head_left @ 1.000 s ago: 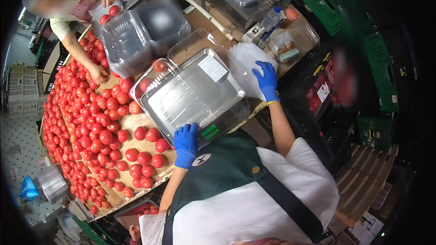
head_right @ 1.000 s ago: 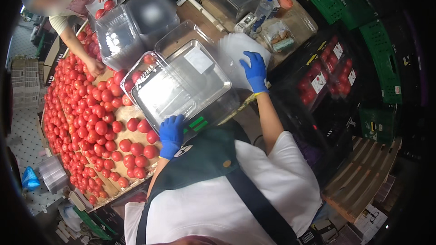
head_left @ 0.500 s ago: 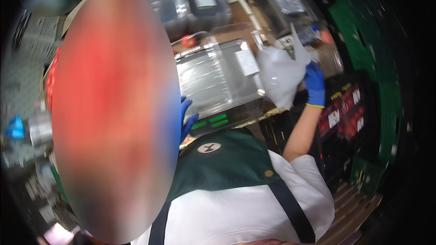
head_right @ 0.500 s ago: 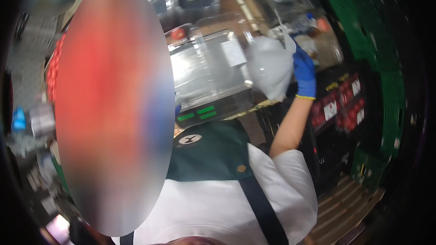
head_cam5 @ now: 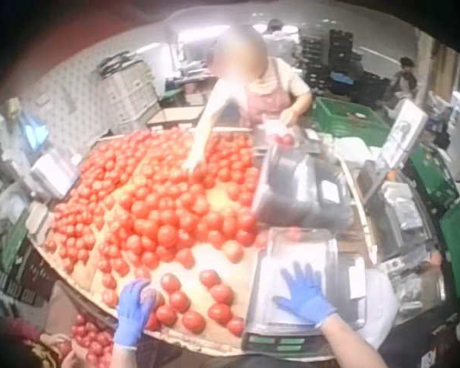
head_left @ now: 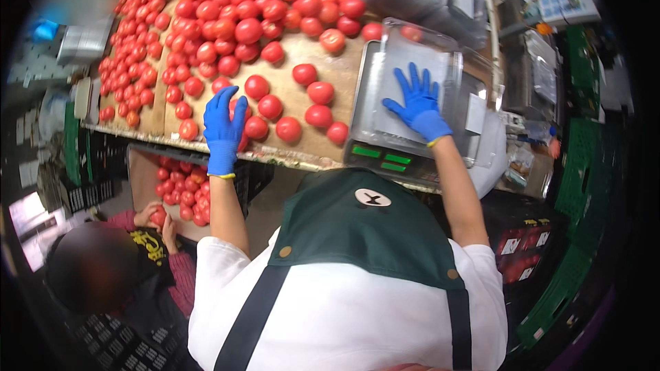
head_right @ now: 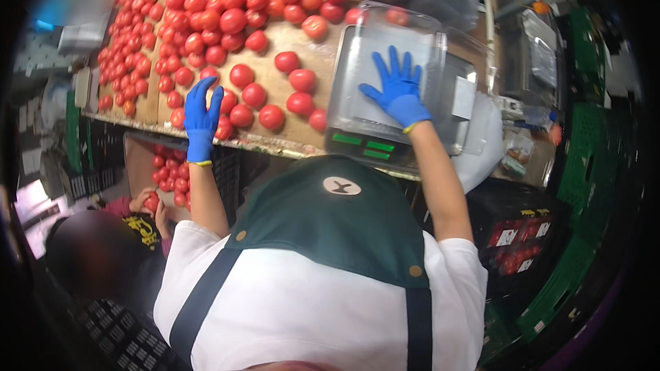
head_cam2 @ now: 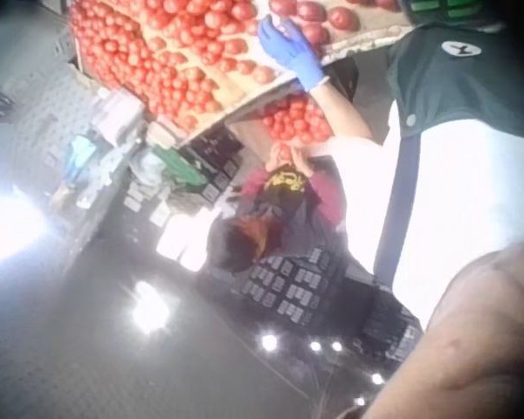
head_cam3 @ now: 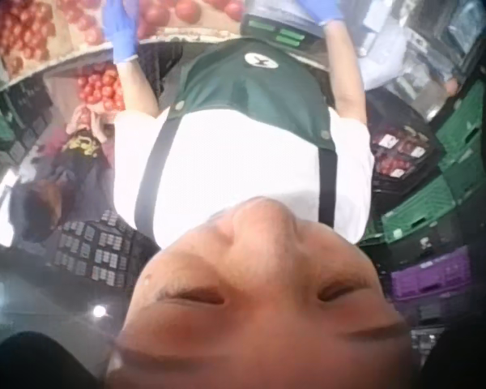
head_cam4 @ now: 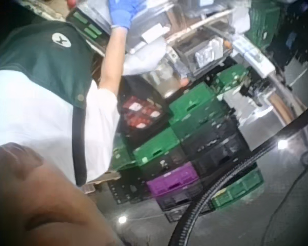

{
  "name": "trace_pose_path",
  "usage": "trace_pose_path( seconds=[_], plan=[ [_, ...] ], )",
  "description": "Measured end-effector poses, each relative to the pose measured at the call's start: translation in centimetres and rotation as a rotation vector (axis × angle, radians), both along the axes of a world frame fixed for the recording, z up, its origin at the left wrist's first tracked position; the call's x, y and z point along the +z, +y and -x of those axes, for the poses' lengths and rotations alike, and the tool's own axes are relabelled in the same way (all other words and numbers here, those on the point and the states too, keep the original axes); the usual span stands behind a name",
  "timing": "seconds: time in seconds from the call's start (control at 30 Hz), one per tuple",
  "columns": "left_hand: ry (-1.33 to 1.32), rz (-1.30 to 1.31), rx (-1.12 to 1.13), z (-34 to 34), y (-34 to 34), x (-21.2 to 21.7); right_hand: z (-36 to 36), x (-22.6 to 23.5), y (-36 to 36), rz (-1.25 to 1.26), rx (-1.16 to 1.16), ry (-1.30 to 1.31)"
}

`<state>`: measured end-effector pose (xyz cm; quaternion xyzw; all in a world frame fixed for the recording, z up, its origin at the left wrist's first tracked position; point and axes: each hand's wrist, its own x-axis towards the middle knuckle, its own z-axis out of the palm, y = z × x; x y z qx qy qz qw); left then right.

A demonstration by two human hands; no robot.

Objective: The person places tomatoes into a clear plastic container on a digital scale, closes the lid, and moves the container aside. This process is repeated multiple times with new containers and tomatoes.

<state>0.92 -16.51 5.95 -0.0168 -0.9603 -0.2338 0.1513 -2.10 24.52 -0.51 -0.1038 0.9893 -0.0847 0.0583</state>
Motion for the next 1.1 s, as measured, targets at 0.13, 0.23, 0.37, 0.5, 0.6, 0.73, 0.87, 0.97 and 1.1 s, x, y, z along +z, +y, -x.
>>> trace_pose_path(
  seconds=[0.13, 0.23, 0.37, 0.5, 0.6, 0.73, 0.87, 0.97, 1.1],
  plan=[
    [-0.192, -0.230, 0.153, -2.5, -4.7, -3.7, -1.4, 2.6, -0.5, 0.067, 0.047, 0.081],
    [-0.196, -0.376, 0.283, -4.4, -6.1, -6.6, -0.1, 10.8, -4.8, 0.528, 0.125, 0.114],
    [-0.315, -0.420, 0.265, -3.2, -3.8, -7.0, 3.7, 10.0, -12.6, 0.430, 0.398, -0.186],
    [-0.237, -0.556, 0.238, -2.0, -4.5, -8.9, 9.5, 0.9, -18.6, 0.193, 0.475, -0.160],
    [-0.310, -0.652, 0.100, -2.7, -1.4, -7.5, 10.6, -5.0, -21.0, 0.154, 0.475, -0.172],
    [-0.390, -0.584, -0.107, -4.3, 3.3, -9.7, 12.9, -3.7, -21.0, 0.455, 0.205, -0.573],
    [-0.347, -0.606, -0.123, -1.6, 7.6, -11.1, 13.9, 3.6, -15.0, 1.638, -0.304, -1.054],
    [-0.312, -0.426, -0.144, 3.0, 10.5, -12.6, 11.7, 8.4, -10.3, 1.822, -0.253, -0.908],
    [-0.571, -0.190, -0.324, 7.5, 12.0, -13.3, 6.3, 10.1, -6.3, 1.862, -0.150, -0.754]
  ],
)
